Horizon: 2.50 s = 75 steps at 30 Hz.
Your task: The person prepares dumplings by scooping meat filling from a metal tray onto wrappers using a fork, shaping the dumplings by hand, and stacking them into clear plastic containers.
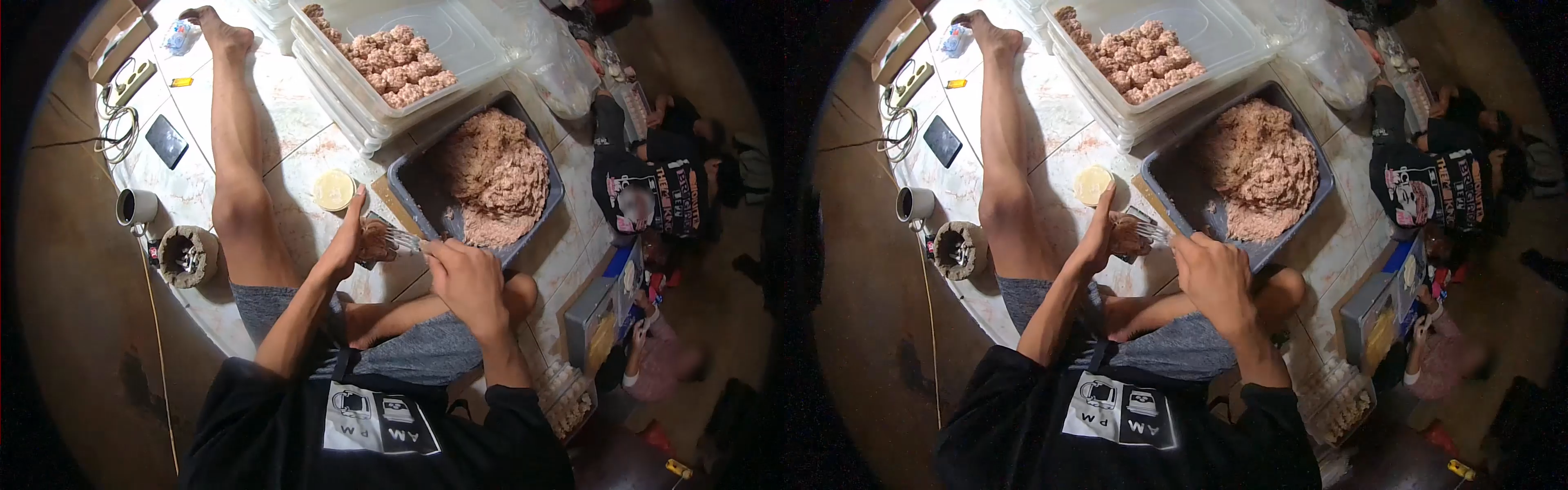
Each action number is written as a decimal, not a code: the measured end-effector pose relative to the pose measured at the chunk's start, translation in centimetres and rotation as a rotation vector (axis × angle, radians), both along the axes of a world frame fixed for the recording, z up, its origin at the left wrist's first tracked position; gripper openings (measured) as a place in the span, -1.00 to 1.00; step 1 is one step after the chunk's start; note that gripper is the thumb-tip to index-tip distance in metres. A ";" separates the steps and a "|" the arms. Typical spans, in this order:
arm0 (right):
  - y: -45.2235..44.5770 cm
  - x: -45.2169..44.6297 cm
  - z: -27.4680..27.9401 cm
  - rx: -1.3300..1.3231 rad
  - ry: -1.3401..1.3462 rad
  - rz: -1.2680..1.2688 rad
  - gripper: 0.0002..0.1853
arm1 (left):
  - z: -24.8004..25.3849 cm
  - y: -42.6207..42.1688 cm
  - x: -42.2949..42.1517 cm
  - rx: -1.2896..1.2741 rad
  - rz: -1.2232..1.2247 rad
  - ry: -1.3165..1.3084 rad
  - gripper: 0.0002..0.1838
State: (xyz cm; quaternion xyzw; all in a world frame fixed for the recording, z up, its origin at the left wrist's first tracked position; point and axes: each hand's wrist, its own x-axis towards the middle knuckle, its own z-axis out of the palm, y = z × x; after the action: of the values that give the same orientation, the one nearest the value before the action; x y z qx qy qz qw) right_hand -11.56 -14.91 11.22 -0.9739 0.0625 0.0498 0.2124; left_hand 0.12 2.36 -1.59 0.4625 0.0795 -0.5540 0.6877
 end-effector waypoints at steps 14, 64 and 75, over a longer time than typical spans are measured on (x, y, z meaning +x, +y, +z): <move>-0.8 -0.1 0.9 0.102 -0.080 -0.197 -0.79 | 0.4 0.3 -0.3 -0.059 -0.110 0.034 0.43; 3.4 -3.7 -5.3 0.218 -0.274 -0.244 -0.91 | 1.2 -0.5 -1.4 -0.114 0.173 -1.079 -0.49; 1.7 -3.6 -3.7 0.282 -0.341 -0.266 -0.92 | 1.0 0.5 0.0 -0.198 0.180 -0.859 -0.48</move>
State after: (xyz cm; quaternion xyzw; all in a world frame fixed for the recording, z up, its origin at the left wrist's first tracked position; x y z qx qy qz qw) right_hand -15.16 -13.17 7.48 -0.9121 0.1458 -0.1352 0.3584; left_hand 0.10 2.87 -0.55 0.5738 -0.2267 -0.2547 0.7446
